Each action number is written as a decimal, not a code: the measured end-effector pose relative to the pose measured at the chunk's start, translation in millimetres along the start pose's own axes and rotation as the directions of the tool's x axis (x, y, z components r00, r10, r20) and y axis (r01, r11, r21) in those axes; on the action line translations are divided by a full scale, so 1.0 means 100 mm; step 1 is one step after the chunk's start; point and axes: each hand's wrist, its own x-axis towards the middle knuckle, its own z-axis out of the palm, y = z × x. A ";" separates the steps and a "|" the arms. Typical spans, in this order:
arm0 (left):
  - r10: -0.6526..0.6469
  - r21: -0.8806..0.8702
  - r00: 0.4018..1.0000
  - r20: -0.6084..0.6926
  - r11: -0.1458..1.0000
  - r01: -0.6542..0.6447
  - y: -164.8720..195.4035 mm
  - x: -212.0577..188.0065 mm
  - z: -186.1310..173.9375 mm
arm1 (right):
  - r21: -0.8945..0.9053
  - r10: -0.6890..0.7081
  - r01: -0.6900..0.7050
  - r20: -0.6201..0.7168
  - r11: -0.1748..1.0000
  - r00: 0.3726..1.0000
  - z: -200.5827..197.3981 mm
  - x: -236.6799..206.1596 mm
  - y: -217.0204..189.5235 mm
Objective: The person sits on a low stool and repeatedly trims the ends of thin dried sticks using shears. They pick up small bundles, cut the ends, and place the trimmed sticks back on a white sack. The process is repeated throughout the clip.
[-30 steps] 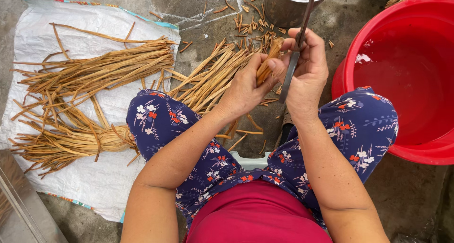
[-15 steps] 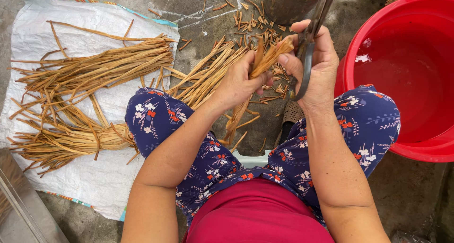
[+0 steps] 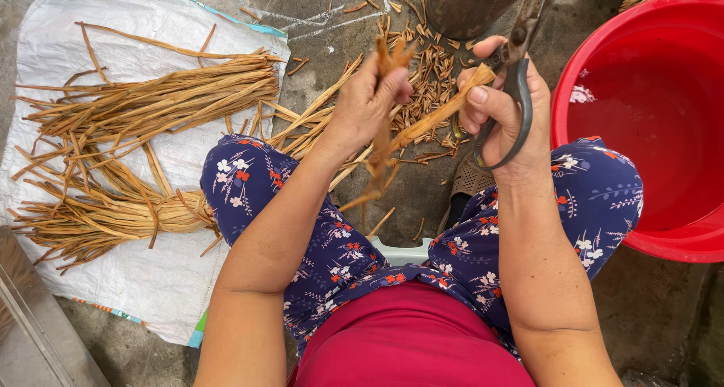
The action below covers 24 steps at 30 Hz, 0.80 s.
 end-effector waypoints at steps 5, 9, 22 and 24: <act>0.173 -0.122 0.978 -0.120 0.975 -0.188 0.12 -0.01 -0.05 | -0.295 -0.118 0.105 -0.025 0.950 0.993 0.01 0.01 0.05; 0.024 -0.238 0.999 0.029 0.971 -0.017 0.19 -0.17 0.12 | -0.481 -0.158 0.119 -0.041 0.868 0.987 0.06 -0.03 0.17; -0.070 -0.694 0.995 -0.070 0.720 0.002 0.15 -0.09 0.02 | -0.826 -0.078 0.141 0.117 0.545 0.990 0.17 -0.13 0.33; -0.056 -0.691 0.995 -0.088 0.722 -0.020 0.15 -0.10 0.01 | -0.868 -0.080 0.157 0.135 0.471 0.988 0.21 -0.15 0.33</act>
